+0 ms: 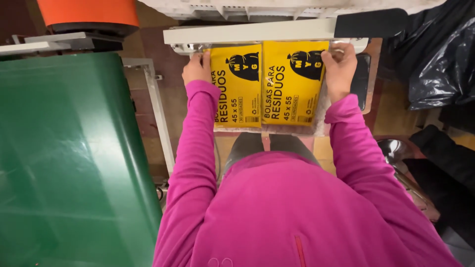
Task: The person folds black plastic bags on a green surface, places them inside yellow plastic packaging, and then places the packaged bags into a white plastic crate.
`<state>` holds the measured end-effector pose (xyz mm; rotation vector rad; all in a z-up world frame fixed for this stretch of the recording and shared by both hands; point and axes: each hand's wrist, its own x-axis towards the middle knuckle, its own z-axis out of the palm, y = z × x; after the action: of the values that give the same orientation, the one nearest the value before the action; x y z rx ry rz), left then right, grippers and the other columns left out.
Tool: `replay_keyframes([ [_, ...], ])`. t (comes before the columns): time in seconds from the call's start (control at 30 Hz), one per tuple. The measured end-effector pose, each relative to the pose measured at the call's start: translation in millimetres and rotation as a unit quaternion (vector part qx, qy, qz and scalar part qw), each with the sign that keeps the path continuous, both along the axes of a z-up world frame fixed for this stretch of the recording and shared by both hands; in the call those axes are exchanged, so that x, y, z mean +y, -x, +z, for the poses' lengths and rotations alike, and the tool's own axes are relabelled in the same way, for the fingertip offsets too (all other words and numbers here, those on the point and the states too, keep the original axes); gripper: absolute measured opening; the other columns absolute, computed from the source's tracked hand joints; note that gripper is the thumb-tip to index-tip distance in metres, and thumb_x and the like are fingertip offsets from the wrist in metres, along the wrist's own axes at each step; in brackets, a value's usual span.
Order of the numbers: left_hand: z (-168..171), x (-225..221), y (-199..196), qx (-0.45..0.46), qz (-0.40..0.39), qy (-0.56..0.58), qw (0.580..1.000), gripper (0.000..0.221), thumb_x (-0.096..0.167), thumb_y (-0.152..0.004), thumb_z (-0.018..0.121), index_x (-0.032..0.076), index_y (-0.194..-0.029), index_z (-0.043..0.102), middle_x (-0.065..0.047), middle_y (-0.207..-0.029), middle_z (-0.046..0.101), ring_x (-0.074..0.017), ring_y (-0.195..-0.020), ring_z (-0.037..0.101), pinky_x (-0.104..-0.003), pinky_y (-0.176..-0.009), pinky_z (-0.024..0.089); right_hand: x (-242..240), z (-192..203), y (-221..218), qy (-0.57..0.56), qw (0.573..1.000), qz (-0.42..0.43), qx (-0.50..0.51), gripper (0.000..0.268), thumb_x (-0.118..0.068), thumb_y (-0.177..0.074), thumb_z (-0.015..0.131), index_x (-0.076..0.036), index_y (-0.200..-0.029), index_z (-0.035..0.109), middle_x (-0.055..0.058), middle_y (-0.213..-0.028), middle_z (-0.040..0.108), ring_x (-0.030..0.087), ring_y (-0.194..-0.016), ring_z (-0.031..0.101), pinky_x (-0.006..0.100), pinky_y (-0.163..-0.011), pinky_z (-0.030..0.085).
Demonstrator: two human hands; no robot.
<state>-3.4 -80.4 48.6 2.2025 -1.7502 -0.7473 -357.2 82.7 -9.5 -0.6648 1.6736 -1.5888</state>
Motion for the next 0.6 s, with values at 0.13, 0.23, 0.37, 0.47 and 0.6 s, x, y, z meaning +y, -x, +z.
replay_keyframes([
  [0.13, -12.0, -12.2, -4.6, -0.038, -0.039, -0.02, 0.998, 0.045, 0.055, -0.098, 0.055, 0.014, -0.105, 0.073, -0.019, -0.093, 0.075, -0.0431, -0.09, 0.071, -0.052, -0.078, 0.056, -10.9, 23.6, 3.8, -0.054, 0.998, 0.019, 0.016, 0.027, 0.002, -0.098, 0.071, 0.0, -0.121, 0.056, 0.007, -0.099, 0.073, 0.01, -0.085, 0.067, 0.023, -0.073, 0.053],
  [0.23, -18.6, -19.9, -5.9, -0.072, -0.07, -0.036, 0.994, 0.047, 0.054, -0.101, 0.049, 0.014, -0.108, 0.072, -0.021, -0.094, 0.074, -0.0458, -0.088, 0.07, -0.054, -0.077, 0.055, -13.6, 24.7, 7.0, -0.088, 0.995, 0.032, 0.033, 0.03, 0.002, -0.098, 0.073, 0.003, -0.123, 0.056, 0.009, -0.094, 0.072, 0.011, -0.082, 0.067, 0.023, -0.07, 0.052],
  [0.37, -18.9, -17.4, -0.8, -0.092, -0.085, -0.072, 0.99, 0.049, 0.048, -0.106, 0.039, 0.01, -0.107, 0.07, -0.02, -0.093, 0.075, -0.0436, -0.086, 0.073, -0.052, -0.075, 0.059, -9.7, 35.0, 12.6, -0.09, 0.994, 0.061, 0.021, 0.033, 0.003, -0.099, 0.072, 0.004, -0.128, 0.056, 0.009, -0.098, 0.075, 0.013, -0.085, 0.071, 0.024, -0.071, 0.053],
  [0.47, -18.1, -21.1, 4.1, -0.115, -0.097, -0.082, 0.985, 0.048, 0.046, -0.106, 0.038, 0.01, -0.104, 0.07, -0.02, -0.092, 0.075, -0.0428, -0.085, 0.074, -0.051, -0.075, 0.06, -10.9, 30.0, 23.7, -0.099, 0.992, 0.074, 0.024, 0.036, 0.004, -0.099, 0.072, 0.005, -0.131, 0.055, 0.01, -0.1, 0.074, 0.014, -0.085, 0.07, 0.025, -0.07, 0.052],
  [0.6, -15.2, -19.0, 6.7, -0.139, -0.112, -0.095, 0.979, 0.049, 0.047, -0.106, 0.038, 0.012, -0.103, 0.072, -0.019, -0.088, 0.075, -0.0409, -0.082, 0.074, -0.05, -0.072, 0.061, -5.8, 25.9, 33.6, -0.056, 0.995, 0.084, -0.006, 0.038, 0.008, -0.1, 0.072, 0.007, -0.135, 0.056, 0.011, -0.113, 0.072, 0.015, -0.089, 0.071, 0.026, -0.07, 0.055],
])
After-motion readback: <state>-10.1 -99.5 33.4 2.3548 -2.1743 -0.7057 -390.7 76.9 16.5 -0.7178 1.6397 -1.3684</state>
